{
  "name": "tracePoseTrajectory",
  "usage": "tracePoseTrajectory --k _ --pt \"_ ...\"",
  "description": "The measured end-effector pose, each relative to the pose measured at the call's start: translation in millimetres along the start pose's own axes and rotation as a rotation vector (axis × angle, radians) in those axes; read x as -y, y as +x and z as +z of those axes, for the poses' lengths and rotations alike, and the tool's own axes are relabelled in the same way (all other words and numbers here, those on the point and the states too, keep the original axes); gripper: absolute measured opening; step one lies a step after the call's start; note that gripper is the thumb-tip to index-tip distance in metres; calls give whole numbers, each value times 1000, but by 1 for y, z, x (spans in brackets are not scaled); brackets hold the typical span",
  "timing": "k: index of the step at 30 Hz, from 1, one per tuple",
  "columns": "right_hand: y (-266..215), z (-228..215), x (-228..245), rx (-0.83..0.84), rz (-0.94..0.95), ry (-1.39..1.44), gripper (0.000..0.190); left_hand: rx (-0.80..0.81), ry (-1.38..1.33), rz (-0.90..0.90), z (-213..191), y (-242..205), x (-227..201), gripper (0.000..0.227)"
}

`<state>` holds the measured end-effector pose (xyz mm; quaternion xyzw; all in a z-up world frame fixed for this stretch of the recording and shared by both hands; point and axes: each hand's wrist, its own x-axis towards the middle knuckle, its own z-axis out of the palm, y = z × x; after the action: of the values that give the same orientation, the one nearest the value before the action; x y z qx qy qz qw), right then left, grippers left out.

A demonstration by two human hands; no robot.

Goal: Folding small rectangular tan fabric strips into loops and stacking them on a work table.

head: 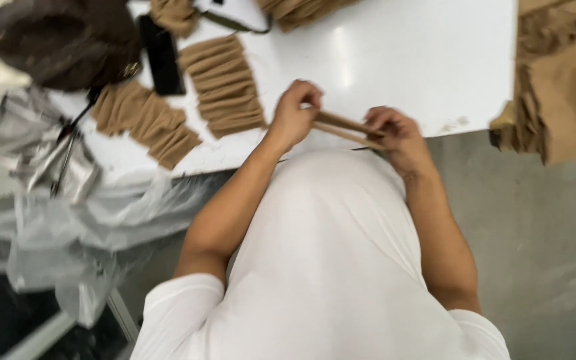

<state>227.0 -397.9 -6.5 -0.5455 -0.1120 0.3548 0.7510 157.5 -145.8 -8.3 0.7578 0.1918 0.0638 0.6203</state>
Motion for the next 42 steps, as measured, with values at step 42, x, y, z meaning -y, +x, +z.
tracePoseTrajectory --k 42 --pt "9 14 -33 193 181 545 10 142 -1263 -352 -53 -76 -11 14"
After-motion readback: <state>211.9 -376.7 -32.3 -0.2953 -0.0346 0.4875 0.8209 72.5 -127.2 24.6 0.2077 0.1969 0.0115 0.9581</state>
